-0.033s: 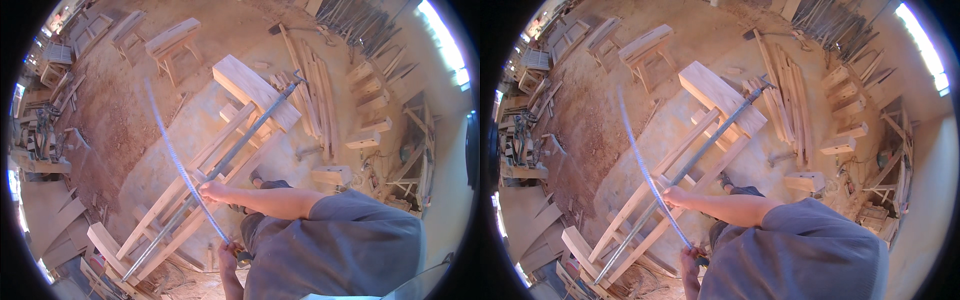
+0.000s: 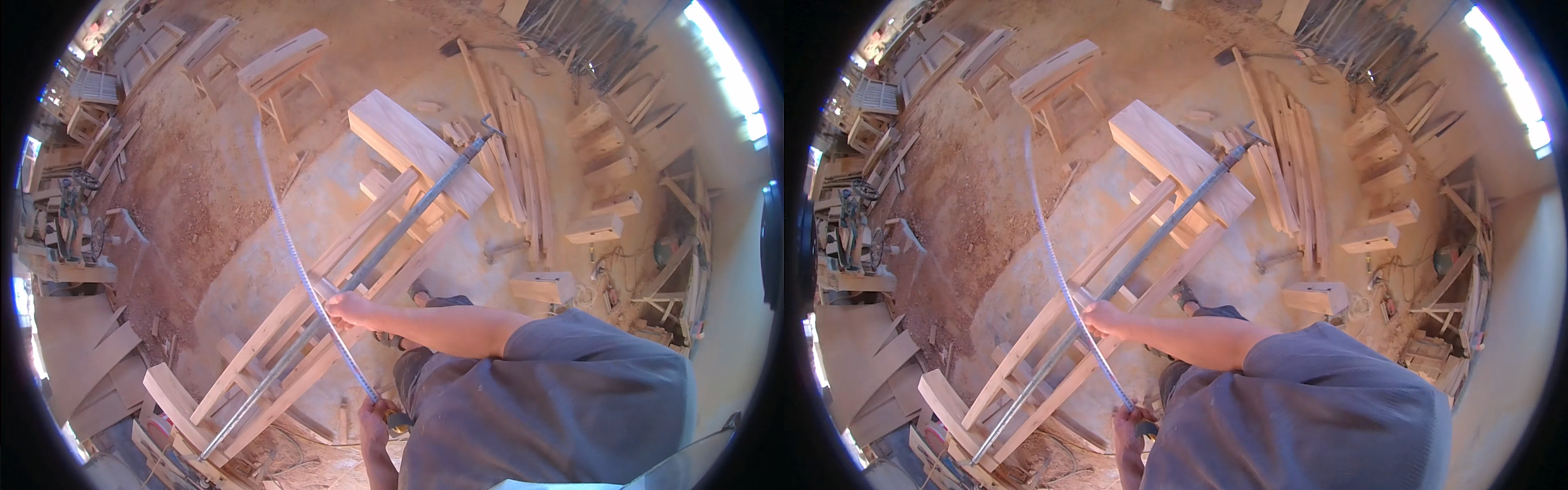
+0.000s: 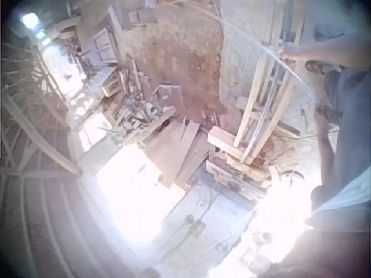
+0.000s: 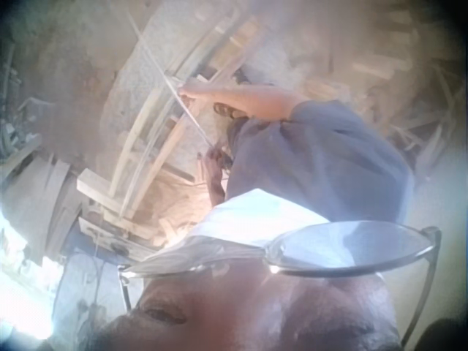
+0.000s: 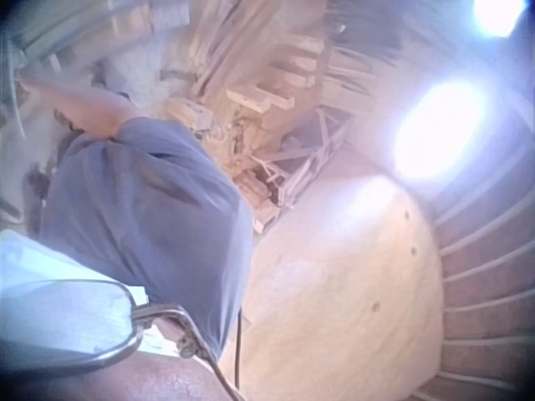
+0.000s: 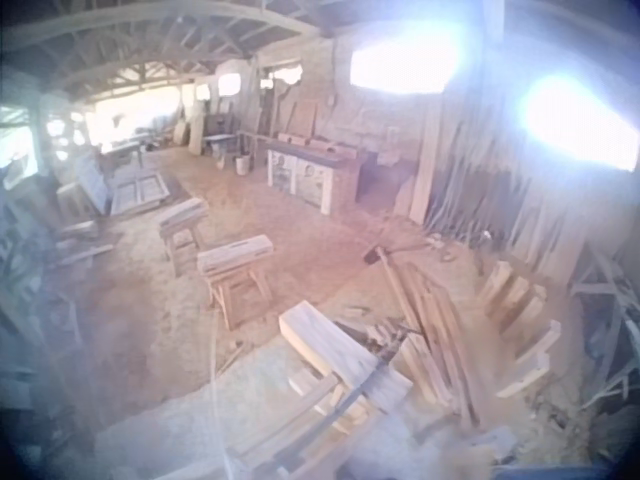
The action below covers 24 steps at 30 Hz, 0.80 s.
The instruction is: The person measures a curved wooden frame with a tape measure, then strikes a metal clamp with a hammer to tighten it against the wood.
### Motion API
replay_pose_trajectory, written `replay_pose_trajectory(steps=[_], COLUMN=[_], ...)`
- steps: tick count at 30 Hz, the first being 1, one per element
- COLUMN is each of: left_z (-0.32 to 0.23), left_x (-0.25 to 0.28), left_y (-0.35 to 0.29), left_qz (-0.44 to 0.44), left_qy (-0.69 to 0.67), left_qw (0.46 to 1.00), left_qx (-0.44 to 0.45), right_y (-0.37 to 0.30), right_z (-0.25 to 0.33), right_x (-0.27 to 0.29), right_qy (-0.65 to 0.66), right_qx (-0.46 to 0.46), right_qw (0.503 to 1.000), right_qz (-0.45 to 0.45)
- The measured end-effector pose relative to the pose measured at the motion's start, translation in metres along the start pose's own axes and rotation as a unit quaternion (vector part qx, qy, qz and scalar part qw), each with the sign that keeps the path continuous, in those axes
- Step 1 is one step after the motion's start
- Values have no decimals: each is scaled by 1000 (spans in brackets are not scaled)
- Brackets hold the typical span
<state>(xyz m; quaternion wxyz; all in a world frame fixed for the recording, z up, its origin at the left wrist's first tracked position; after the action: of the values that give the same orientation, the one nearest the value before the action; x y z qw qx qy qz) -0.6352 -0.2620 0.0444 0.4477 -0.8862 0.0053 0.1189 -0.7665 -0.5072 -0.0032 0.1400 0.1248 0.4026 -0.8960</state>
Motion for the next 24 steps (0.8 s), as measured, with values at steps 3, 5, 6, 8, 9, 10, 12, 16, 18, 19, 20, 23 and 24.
replay_pose_trajectory(steps=[3,5,6,8,9,10,12,16,18,19,20,23,24], left_z=[27,-2,-8,-18,-33,-37,-39,-11,-20,-23,-27,-36,-34], left_x=[19,-4,-13,-28,-44,-52,-61,-58,-66,-69,-73,-73,-72], left_y=[-16,-37,-42,-48,-52,-51,-54,-46,-45,-43,-43,-33,-23], left_qz=[-35,-81,-86,-96,-94,-87,-68,-75,-74,-65,-58,-48,-52], left_qy=[43,70,102,166,189,180,160,148,173,201,228,322,336], left_qw=[998,994,991,981,977,980,984,986,982,977,971,944,939], left_qx=[-3,5,12,28,20,2,-33,13,-11,-24,-37,-60,-58], right_y=[2,-7,-8,-9,-9,-6,0,15,14,12,9,-3,-3], right_z=[22,47,52,61,68,74,87,107,120,127,136,171,176], right_x=[27,50,59,76,81,87,103,141,165,177,190,214,230], right_qy=[119,110,113,118,103,92,71,102,157,180,201,118,92], right_qx=[-20,-45,-56,-79,-70,-60,-39,22,34,45,56,69,76], right_qw=[991,984,985,985,988,990,994,991,977,970,964,971,968], right_qz=[-51,-129,-120,-103,-95,-84,-67,-87,-143,-155,-167,-197,-221])
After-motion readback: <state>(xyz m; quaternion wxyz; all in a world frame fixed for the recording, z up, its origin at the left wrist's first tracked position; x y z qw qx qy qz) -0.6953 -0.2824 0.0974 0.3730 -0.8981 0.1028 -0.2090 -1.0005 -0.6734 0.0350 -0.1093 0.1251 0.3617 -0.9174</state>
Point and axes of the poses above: each hand's wrist, its own y-axis towards the middle knuckle, its own x-axis out of the back of the hand, z = x × y, the point moved 7 cm from there along y, towards the middle knuckle, and after that the axes turned 4 degrees about -x, right-handed, at the moved point
